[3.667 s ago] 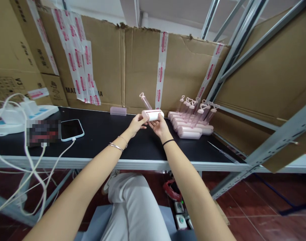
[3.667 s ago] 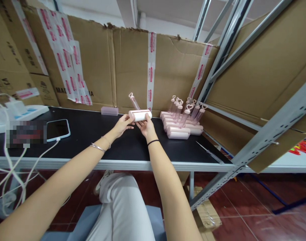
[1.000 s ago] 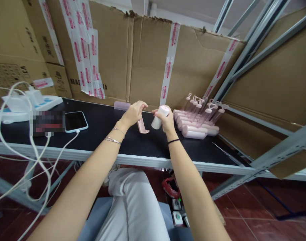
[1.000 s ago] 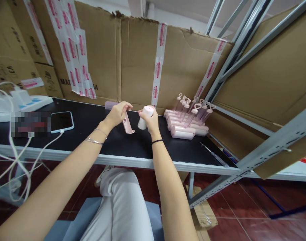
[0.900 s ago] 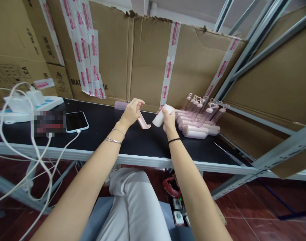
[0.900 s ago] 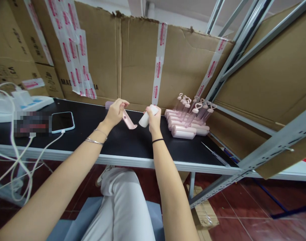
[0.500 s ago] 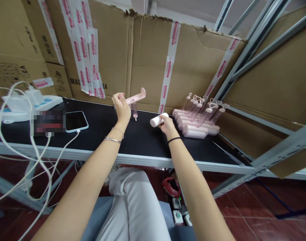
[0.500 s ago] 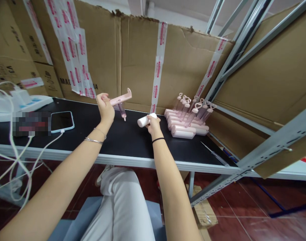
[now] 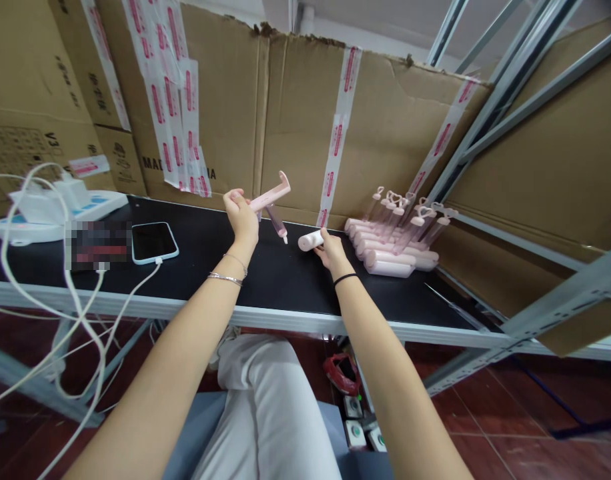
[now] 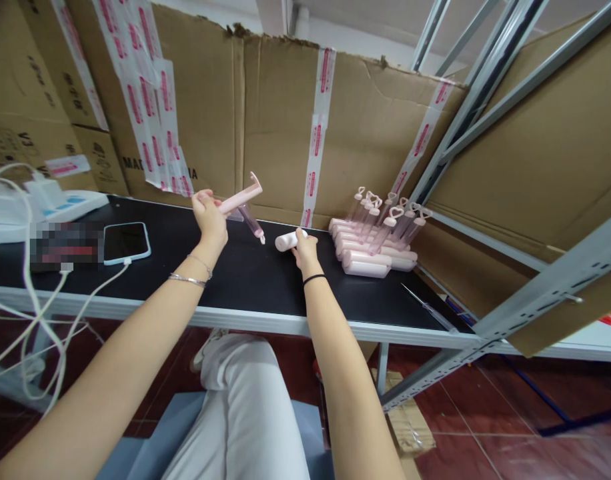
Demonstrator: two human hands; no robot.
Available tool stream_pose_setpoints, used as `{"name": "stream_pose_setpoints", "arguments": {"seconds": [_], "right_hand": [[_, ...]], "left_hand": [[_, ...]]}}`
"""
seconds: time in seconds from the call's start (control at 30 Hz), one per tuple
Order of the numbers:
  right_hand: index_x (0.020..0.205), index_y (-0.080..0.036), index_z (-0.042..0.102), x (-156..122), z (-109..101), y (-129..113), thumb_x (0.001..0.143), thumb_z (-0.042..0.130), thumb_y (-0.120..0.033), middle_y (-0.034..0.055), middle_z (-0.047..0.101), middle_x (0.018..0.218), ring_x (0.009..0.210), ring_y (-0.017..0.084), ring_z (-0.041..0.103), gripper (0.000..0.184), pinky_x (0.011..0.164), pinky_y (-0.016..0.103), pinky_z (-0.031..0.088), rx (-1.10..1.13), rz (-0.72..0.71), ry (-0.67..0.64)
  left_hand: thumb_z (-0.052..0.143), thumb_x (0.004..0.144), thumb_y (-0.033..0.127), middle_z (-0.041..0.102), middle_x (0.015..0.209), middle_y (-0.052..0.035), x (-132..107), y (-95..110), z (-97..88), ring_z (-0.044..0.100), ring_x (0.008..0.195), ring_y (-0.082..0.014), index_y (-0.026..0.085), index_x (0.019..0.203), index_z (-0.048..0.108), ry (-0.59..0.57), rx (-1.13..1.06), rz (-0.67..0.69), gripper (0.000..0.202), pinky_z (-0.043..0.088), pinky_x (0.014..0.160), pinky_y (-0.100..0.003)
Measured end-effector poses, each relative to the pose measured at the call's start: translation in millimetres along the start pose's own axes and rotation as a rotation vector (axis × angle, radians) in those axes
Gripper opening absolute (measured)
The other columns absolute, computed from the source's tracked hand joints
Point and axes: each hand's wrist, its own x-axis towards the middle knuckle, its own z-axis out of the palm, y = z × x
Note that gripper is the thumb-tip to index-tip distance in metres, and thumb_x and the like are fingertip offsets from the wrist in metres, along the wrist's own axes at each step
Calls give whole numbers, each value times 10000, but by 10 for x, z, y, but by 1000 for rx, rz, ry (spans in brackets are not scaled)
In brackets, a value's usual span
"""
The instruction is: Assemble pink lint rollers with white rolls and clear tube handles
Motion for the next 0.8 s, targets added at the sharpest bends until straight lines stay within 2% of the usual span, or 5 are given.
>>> {"name": "stream_pose_setpoints", "arguments": {"seconds": [0.33,0.47,0.6,0.7,0.8], "right_hand": [[1018,-152,514,-436,78,-484,819,532,-291,149,590,1104,1084,238,511,243,1021,415,365,-581,-674,18],[1046,-138,544,-731,-368,-960,891,433,-291,145,610,1075,1037,229,541,245,972,379,407,-655,-870,203],[968,-196,597,-921,-1424,-1169,880,433,-257,121,665,973,915,241,621,196,880,384,466,-1024,-623,326],[1026,-197,616,-921,-2266,-999,857,508,-316,214,641,1077,1025,333,604,233,854,449,469,-1501,-186,451],[1010,-169,643,-860,-2840,-719,834,553,-379,230,623,1129,1042,376,608,288,804,489,484,-1693,200,323]], "left_hand": [[219,1000,280,461,695,31,-43,176,32,526,569,-71,183,871,471,-33,-113,-103,299,452,566,-222],[296,996,309,458,664,39,-75,199,31,521,581,-70,176,838,495,-69,-114,-31,287,446,636,-227],[283,959,531,504,678,16,-152,186,56,547,628,-108,212,862,521,-176,-39,193,409,454,665,-254],[255,949,566,525,700,-3,-221,217,66,550,642,-120,212,869,532,-226,-14,306,457,455,667,-263],[278,962,523,532,702,-12,-267,275,53,548,654,-124,205,850,541,-248,0,366,427,456,685,-265]]}}
